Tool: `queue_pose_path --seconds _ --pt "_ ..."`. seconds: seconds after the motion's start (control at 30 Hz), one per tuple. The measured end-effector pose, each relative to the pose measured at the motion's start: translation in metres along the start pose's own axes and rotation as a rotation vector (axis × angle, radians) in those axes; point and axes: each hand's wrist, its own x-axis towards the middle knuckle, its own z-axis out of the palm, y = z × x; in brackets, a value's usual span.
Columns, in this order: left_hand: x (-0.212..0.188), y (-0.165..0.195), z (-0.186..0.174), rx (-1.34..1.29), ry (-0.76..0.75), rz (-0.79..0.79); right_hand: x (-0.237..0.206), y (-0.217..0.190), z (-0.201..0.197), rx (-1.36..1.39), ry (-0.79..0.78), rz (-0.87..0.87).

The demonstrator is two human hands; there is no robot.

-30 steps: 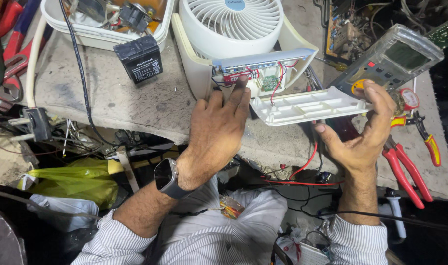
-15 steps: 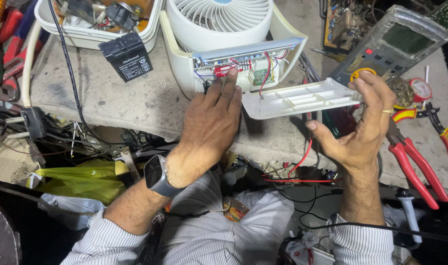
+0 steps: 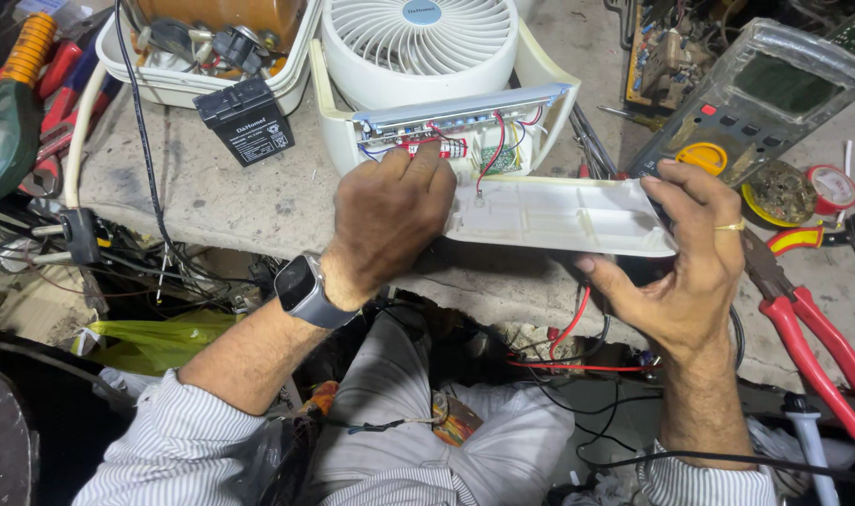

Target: The person works on a disassembled desk fan, handling a battery pack and internal wiring. They attach a white plastic cover to the fan base, then remove it to access the circuitry. The person uses a soldering iron on the wires and later wraps a wire with red electrical tape.

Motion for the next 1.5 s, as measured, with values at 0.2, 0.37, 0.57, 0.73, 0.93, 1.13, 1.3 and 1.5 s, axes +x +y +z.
queue_pose_path --seconds 0.2,0.37,0.57,0.73,0.93,1.13,1.3,1.5 --pt "0.005 -0.006 0.003 0.086 0.051 0.136 0.004 0.000 -0.003 -0.001 0.003 -0.005" --pt "0.014 -0.005 0.005 0.089 0.086 0.235 0.004 0.002 -0.007 0.047 0.008 0.016" --pt "0.016 -0.008 0.008 0.092 0.091 0.258 0.005 0.005 -0.010 0.086 0.005 0.014" --pt "0.014 -0.014 0.009 0.185 0.075 0.278 0.004 0.004 -0.013 0.074 -0.005 -0.003" --pt "0.007 -0.019 0.005 0.178 0.126 0.292 0.002 0.006 -0.014 0.113 -0.008 0.012" --pt "0.004 -0.018 0.015 0.310 0.152 0.283 -0.002 0.007 -0.013 0.087 -0.007 0.000" --pt "0.000 -0.023 0.014 0.265 0.136 0.278 -0.005 0.009 -0.018 0.141 -0.027 -0.008" --pt "0.000 -0.036 0.010 0.191 0.173 0.294 -0.008 0.006 -0.021 0.429 0.062 0.072"
